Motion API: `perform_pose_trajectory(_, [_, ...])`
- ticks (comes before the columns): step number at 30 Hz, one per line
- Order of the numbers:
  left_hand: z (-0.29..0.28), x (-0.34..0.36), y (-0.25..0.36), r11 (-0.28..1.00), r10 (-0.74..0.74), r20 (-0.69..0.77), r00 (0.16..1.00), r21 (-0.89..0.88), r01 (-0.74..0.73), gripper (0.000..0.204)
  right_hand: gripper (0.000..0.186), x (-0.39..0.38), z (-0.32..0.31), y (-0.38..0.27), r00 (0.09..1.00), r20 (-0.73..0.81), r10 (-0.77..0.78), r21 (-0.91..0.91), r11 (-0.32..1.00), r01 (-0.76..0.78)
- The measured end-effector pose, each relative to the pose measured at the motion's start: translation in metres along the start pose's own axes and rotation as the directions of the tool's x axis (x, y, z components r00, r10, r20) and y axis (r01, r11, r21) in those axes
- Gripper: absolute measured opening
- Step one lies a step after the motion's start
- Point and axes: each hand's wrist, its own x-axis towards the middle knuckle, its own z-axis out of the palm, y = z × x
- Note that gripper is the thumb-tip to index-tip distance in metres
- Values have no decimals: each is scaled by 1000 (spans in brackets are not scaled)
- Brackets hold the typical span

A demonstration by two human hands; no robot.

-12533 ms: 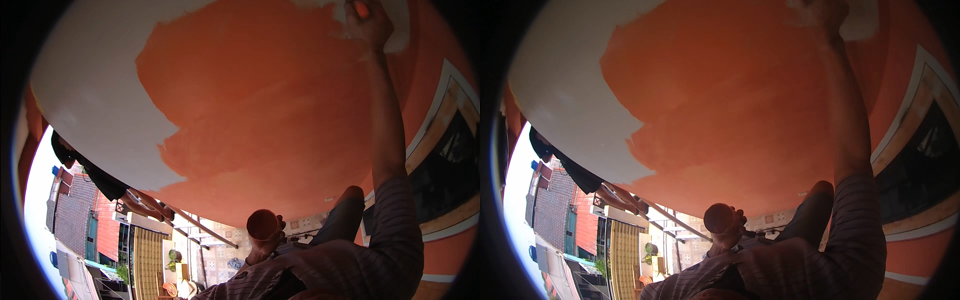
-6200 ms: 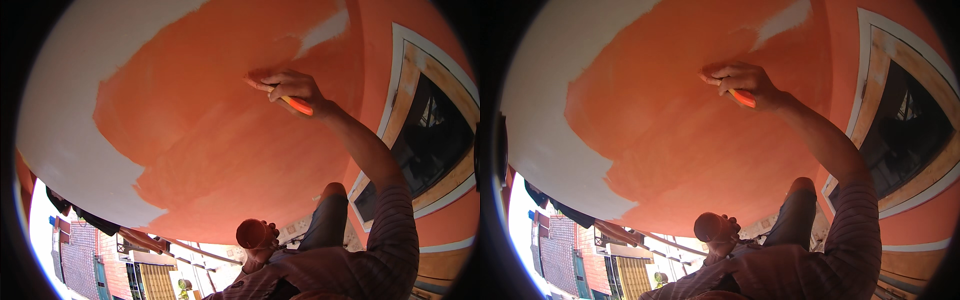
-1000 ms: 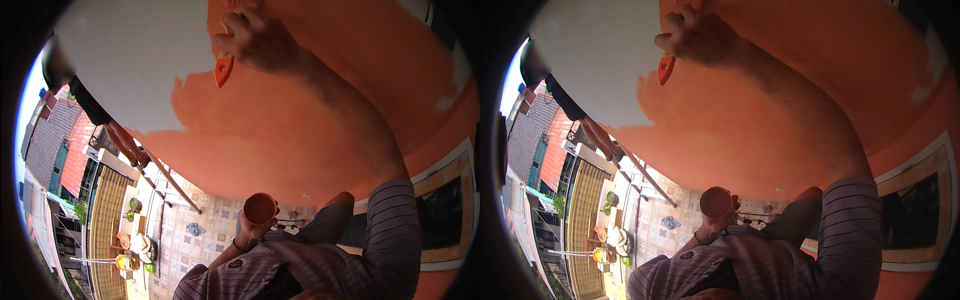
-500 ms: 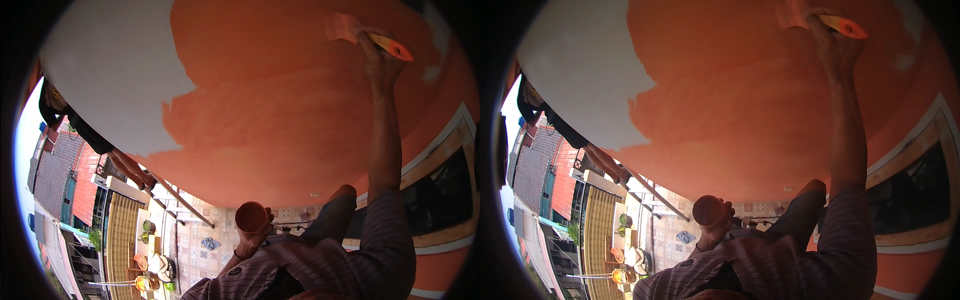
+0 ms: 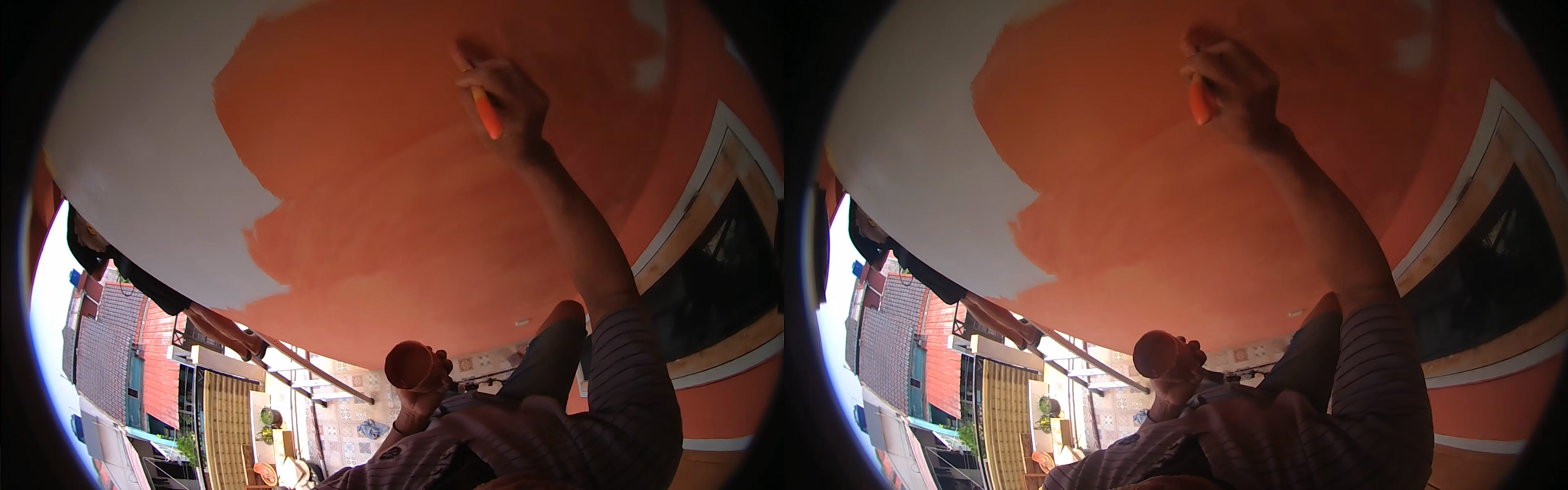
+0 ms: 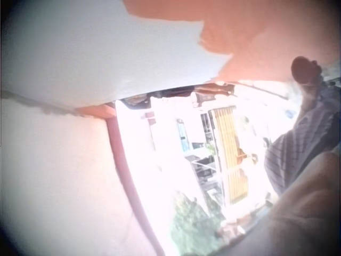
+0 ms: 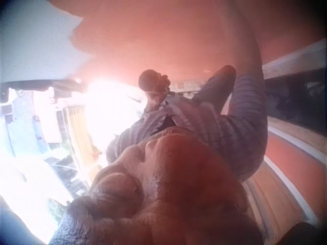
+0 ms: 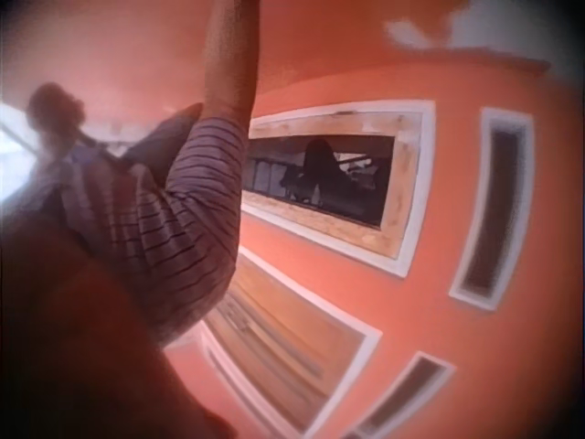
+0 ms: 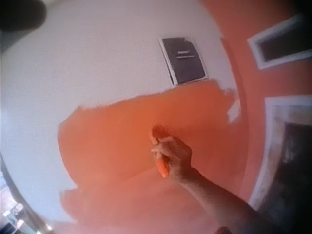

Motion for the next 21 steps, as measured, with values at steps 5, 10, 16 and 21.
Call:
perform_pose_trajectory(5, [8, 9, -13, 999, -44, -3, 999, 0, 44, 57, 24, -5, 30, -58, 935, 327, -136, 370, 929, 6])
perform_pose_trajectory(10, [1, -1, -9, 1000, -1, -14, 1000, -10, 0, 65, 8, 65, 11, 3, 912, 245, 329, 371, 837, -402])
perform_pose_trajectory(16, [-8, -15, 3, 998, 68, -24, 997, -2, -68, 59, 7, 94, 0, 32, 937, -348, 12, 181, 982, 55])
perform_pose_trajectory(21, [-10, -14, 6, 996, 68, -61, 996, -54, -71, 59, 12, 2, 42, -59, 981, 2, 195, 299, 936, -187])
